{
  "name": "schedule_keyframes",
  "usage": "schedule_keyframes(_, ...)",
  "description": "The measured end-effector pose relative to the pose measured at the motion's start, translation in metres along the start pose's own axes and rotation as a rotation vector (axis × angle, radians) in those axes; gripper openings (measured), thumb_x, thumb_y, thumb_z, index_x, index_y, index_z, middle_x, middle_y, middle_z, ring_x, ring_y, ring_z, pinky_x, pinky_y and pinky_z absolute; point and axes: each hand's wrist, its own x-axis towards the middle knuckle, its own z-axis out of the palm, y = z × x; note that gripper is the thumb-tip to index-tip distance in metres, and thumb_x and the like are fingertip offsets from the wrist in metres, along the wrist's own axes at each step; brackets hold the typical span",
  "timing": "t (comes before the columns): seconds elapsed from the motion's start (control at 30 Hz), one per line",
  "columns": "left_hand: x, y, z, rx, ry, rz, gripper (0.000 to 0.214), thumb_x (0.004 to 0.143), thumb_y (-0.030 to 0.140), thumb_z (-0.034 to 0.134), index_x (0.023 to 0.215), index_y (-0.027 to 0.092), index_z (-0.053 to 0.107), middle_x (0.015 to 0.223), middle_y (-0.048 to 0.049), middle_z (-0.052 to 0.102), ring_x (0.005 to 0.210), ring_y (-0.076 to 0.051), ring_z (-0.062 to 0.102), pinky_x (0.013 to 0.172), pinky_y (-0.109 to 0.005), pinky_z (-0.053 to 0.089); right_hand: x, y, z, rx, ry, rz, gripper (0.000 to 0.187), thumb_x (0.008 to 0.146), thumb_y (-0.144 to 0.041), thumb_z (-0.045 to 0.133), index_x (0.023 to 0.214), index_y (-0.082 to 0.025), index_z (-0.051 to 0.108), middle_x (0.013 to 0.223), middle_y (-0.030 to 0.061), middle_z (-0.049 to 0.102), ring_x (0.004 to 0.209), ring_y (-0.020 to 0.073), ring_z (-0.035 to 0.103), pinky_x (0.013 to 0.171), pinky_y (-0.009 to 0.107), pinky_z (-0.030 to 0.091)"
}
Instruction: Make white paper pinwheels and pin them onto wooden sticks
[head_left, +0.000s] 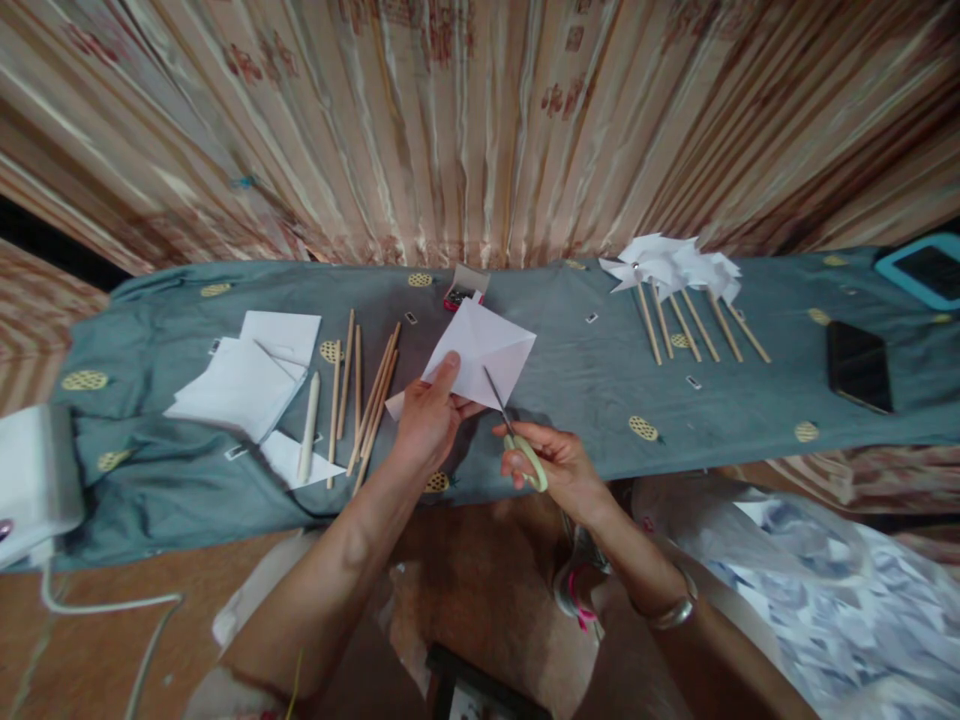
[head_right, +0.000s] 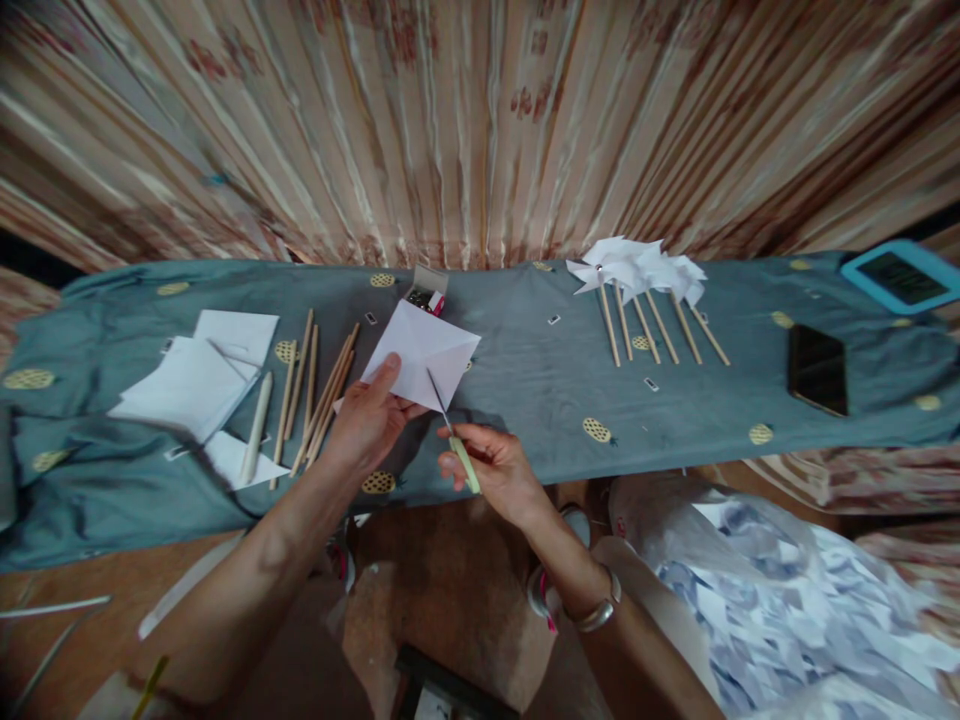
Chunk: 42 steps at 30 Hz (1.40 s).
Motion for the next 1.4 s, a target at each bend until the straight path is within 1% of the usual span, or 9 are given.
schedule_keyframes(0.23, 0.000, -0.001, 0.000, -0.012, 0.003, 0.006, 0.028, 0.076, 0.037, 0.074, 0.090, 0.015, 0.064, 0.080, -0.0072, 0.075, 0.081, -0.023, 0.073, 0.081, -0.039, 0.058, 0.000, -0.001, 0.002, 0.008, 0.015, 0.008, 0.038, 0.058, -0.042, 0.086, 0.087, -0.020, 0.075, 0.057, -0.0043, 0.065, 0.043, 0.0051, 0.052, 0.046, 0.020, 0.044)
schedule_keyframes(0.4, -0.001, 0.001, 0.001, -0.009, 0.005, -0.006, 0.026, 0.078, 0.036, 0.072, 0.089, 0.014, 0.064, 0.078, -0.0064, 0.074, 0.080, -0.023, 0.073, 0.082, -0.040, 0.059, 0.001, 0.001, 0.001, -0.003, 0.018, 0.006, 0.038, 0.058, -0.041, 0.086, 0.088, -0.020, 0.075, 0.057, -0.0043, 0.065, 0.043, 0.0048, 0.051, 0.046, 0.020, 0.044)
schedule_keyframes(0.63, -0.001, 0.001, 0.000, -0.002, 0.000, -0.008, 0.027, 0.078, 0.036, 0.072, 0.091, 0.014, 0.063, 0.080, -0.0075, 0.075, 0.086, -0.026, 0.073, 0.085, -0.043, 0.057, 0.001, 0.003, 0.000, -0.042, -0.005, -0.005, 0.038, 0.062, -0.042, 0.084, 0.091, -0.021, 0.075, 0.059, -0.0034, 0.064, 0.044, 0.0057, 0.051, 0.046, 0.021, 0.044)
schedule_keyframes(0.87, -0.002, -0.001, 0.001, 0.004, -0.001, 0.011, 0.029, 0.076, 0.038, 0.074, 0.090, 0.014, 0.063, 0.079, -0.0077, 0.075, 0.087, -0.026, 0.073, 0.083, -0.041, 0.058, -0.002, 0.003, -0.001, -0.057, -0.022, -0.004, 0.040, 0.064, -0.043, 0.083, 0.094, -0.020, 0.073, 0.062, -0.0030, 0.065, 0.046, 0.0062, 0.052, 0.048, 0.021, 0.044)
schedule_keyframes(1.03, 0.001, 0.007, -0.003, 0.004, -0.001, 0.049, 0.025, 0.077, 0.035, 0.073, 0.091, 0.017, 0.064, 0.081, -0.0058, 0.075, 0.085, -0.024, 0.073, 0.078, -0.036, 0.059, -0.007, 0.001, -0.006, -0.088, -0.111, 0.052, 0.044, 0.063, -0.044, 0.083, 0.097, -0.019, 0.070, 0.067, -0.0015, 0.067, 0.049, 0.0059, 0.054, 0.048, 0.019, 0.041)
schedule_keyframes(1.2, 0.008, 0.021, -0.012, -0.035, 0.033, 0.112, 0.022, 0.077, 0.032, 0.073, 0.092, 0.018, 0.065, 0.088, -0.0069, 0.075, 0.087, -0.022, 0.072, 0.077, -0.033, 0.058, -0.015, -0.014, -0.026, -0.104, -0.241, 0.091, 0.041, 0.067, -0.044, 0.082, 0.096, -0.017, 0.070, 0.067, 0.0012, 0.068, 0.053, 0.0081, 0.054, 0.050, 0.021, 0.043)
schedule_keyframes(1.27, 0.009, 0.021, -0.015, -0.008, 0.019, 0.120, 0.026, 0.075, 0.033, 0.075, 0.094, 0.017, 0.065, 0.089, -0.0078, 0.075, 0.089, -0.023, 0.071, 0.077, -0.033, 0.058, -0.015, -0.021, -0.036, -0.084, -0.150, 0.026, 0.045, 0.068, -0.049, 0.080, 0.098, -0.017, 0.071, 0.069, 0.0029, 0.069, 0.051, 0.0078, 0.053, 0.045, 0.020, 0.037)
schedule_keyframes(1.33, 0.008, 0.015, -0.016, 0.064, -0.016, 0.109, 0.030, 0.070, 0.036, 0.078, 0.090, 0.016, 0.067, 0.083, -0.0075, 0.074, 0.082, -0.022, 0.070, 0.071, -0.031, 0.057, -0.011, -0.027, -0.044, -0.058, 0.067, -0.070, 0.046, 0.065, -0.049, 0.081, 0.098, -0.019, 0.070, 0.072, 0.0028, 0.070, 0.052, 0.0080, 0.054, 0.043, 0.019, 0.034)
schedule_keyframes(1.4, 0.005, 0.005, -0.015, 0.171, -0.069, 0.066, 0.031, 0.064, 0.039, 0.081, 0.079, 0.015, 0.068, 0.072, -0.0053, 0.071, 0.069, -0.019, 0.068, 0.062, -0.028, 0.054, -0.005, -0.033, -0.049, -0.048, 0.272, -0.167, 0.047, 0.059, -0.046, 0.085, 0.096, -0.022, 0.068, 0.077, 0.0025, 0.072, 0.056, 0.0095, 0.057, 0.047, 0.020, 0.038)
